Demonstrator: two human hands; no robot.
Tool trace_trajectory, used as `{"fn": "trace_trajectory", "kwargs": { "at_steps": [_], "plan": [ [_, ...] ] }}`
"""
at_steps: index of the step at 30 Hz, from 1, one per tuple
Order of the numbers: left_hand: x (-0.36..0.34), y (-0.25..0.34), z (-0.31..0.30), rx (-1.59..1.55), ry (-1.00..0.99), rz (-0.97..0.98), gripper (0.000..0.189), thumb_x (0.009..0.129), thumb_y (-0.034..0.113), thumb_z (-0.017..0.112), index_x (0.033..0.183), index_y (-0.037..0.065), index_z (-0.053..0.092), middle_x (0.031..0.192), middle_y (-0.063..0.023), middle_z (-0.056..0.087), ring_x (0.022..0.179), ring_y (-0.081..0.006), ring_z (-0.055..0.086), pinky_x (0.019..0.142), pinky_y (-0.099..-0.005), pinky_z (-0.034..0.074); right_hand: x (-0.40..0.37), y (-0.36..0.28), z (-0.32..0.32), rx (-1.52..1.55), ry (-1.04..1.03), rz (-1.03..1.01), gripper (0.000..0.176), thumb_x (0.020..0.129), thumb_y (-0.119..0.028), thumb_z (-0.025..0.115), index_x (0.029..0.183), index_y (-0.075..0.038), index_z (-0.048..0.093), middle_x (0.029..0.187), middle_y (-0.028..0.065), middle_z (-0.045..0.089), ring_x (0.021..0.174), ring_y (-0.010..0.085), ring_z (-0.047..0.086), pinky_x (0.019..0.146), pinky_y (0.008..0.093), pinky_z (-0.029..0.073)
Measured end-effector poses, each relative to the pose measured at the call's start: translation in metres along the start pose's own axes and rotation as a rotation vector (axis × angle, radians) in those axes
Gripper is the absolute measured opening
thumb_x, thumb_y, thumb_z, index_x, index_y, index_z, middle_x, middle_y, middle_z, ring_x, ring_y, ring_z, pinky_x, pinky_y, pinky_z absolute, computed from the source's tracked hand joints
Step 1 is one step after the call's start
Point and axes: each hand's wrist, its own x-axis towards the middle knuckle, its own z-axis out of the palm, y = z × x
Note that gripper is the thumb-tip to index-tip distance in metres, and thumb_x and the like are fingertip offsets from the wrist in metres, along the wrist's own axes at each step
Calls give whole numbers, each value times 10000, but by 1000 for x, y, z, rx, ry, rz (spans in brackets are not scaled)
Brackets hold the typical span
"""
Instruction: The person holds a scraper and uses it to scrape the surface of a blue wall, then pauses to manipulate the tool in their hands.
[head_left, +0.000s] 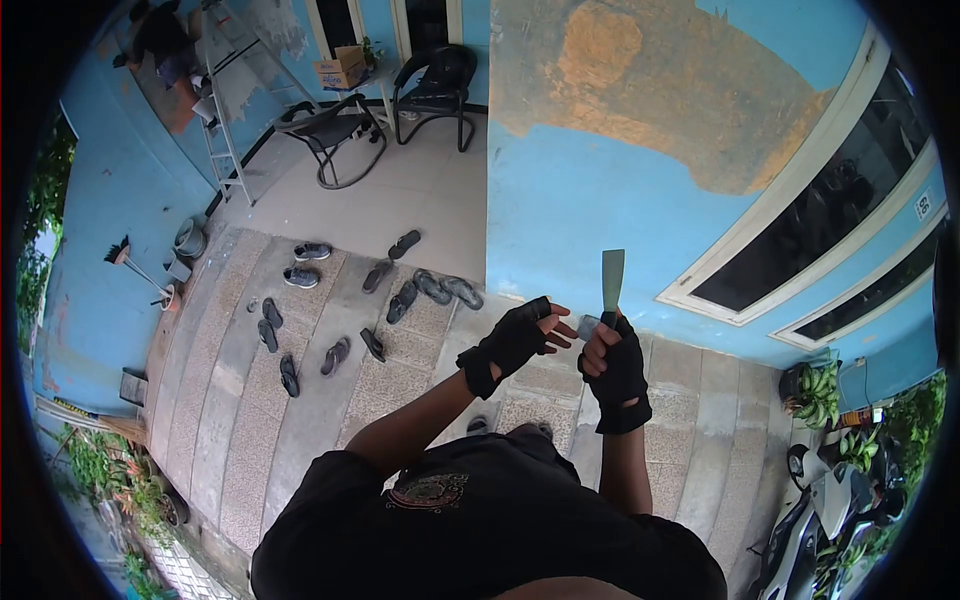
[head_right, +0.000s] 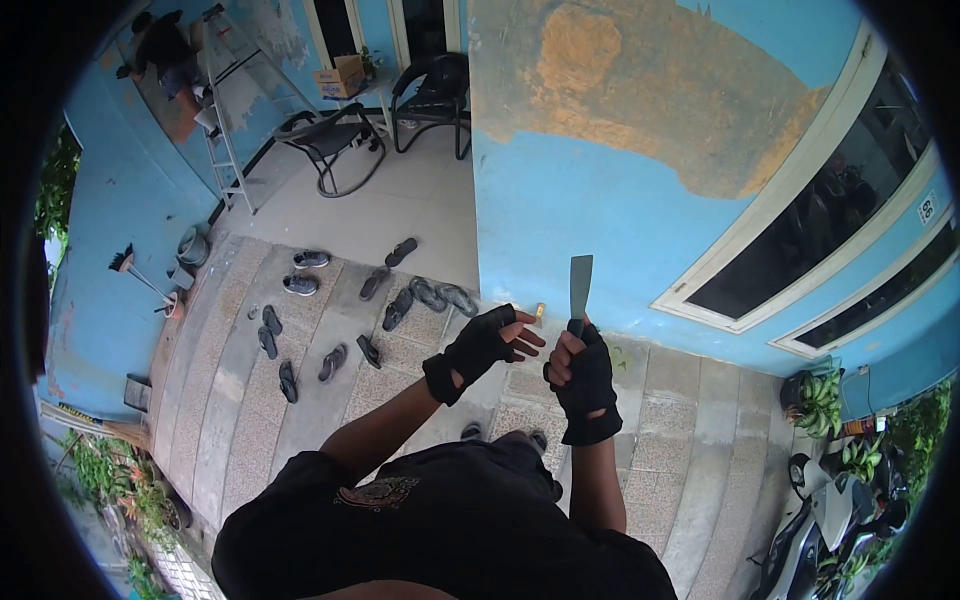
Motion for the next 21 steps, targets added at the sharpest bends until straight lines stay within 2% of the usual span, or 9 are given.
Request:
{"fn": "trace_trajectory", "kwargs": {
  "at_steps": [6, 8, 14, 21],
  "plan": [
    [-8, -1, 1, -24, -7, 26, 457, 1030, 392, 508, 1312, 34, 494, 1150, -167, 687, 993, -211, 690, 807, -278, 519, -8, -1, 17, -47, -11, -19, 381, 978, -78, 528, 1342, -138, 434, 636, -21, 431, 430, 77, 381, 386, 226, 318],
    [-9, -7, 2, -26, -26, 29, 454, 1030, 394, 508, 1312, 37, 496, 1148, -167, 687, 995, -213, 689, 811, -283, 521, -14, -3, 22, -43, -9, -46, 252, 976, -108, 553, 1217, -136, 487, 626, -24, 423, 420, 78, 385, 374, 228, 322],
    [-9, -9, 15, -21, -46, 66, 429, 1035, 386, 503, 1301, 50, 503, 1141, -169, 687, 1000, -221, 687, 832, -302, 533, -26, -10, -1, -37, -25, -43, 247, 980, -102, 549, 1217, -138, 488, 622, -21, 419, 425, 77, 378, 374, 227, 320],
    [3, -10, 60, -11, -47, 82, 347, 1051, 329, 481, 1269, 63, 519, 1135, -175, 690, 1005, -234, 688, 837, -324, 547, -56, -48, -12, -38, -1, -81, 261, 982, -90, 543, 1225, -160, 479, 625, -28, 428, 419, 75, 381, 385, 226, 308]
  ]
}}
